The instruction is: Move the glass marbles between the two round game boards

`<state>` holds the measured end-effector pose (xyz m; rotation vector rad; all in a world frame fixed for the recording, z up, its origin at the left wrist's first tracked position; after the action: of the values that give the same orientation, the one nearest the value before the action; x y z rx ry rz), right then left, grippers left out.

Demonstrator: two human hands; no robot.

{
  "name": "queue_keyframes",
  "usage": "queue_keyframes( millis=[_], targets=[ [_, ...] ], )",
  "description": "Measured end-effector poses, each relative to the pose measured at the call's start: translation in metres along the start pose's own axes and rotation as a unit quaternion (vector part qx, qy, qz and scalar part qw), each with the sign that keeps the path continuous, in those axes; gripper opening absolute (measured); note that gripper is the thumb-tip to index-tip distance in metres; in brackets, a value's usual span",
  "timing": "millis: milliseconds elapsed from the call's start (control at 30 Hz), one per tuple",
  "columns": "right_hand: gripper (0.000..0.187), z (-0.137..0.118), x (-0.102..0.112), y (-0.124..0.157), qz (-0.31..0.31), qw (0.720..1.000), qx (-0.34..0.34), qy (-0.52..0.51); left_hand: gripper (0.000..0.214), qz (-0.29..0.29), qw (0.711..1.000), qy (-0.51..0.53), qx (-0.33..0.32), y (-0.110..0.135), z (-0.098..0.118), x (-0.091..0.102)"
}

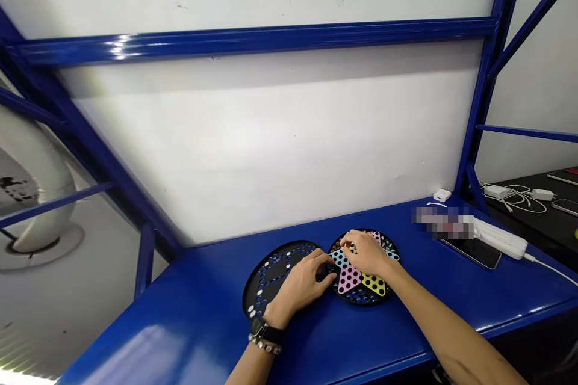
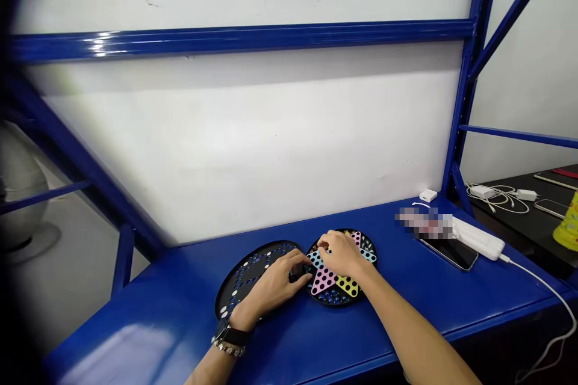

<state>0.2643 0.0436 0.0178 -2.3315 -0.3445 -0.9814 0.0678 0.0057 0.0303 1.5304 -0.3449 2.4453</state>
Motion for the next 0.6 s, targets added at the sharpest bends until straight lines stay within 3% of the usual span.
queue_keyframes(
  millis=[200,333,500,600],
  targets=[
    [0.017,-0.004,0.002,0.001,0.005,1.000,0.002,0.011,0.013,-0.030,0.992,-0.095,0.072,-0.010,0.016,-0.002],
    [0.019,-0.006,0.007,0.001,0.005,1.000,-0.007,0.018,0.015,-0.044,0.993,-0.081,0.073,-0.013,0.019,0.007],
    [0.019,-0.006,0.006,0.001,0.012,1.000,-0.012,0.016,0.030,0.037,0.990,0.000,0.138,-0.005,-0.019,0.032],
    [0.019,-0.005,0.007,0.001,0.015,1.000,-0.015,0.022,0.032,-0.033,0.987,0.021,0.156,0.001,-0.042,0.034]
  ],
)
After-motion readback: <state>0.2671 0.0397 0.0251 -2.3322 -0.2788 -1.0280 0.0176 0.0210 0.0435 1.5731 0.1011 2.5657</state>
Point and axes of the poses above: each hand's wrist, its own y-axis away from the middle knuckle, its own x-axis out of the back of the hand, z = x × y, the point moved 1 cm from there along -y, towards the middle knuckle, and after that the axes turned 7 degrees about x, right-handed, at the moved point
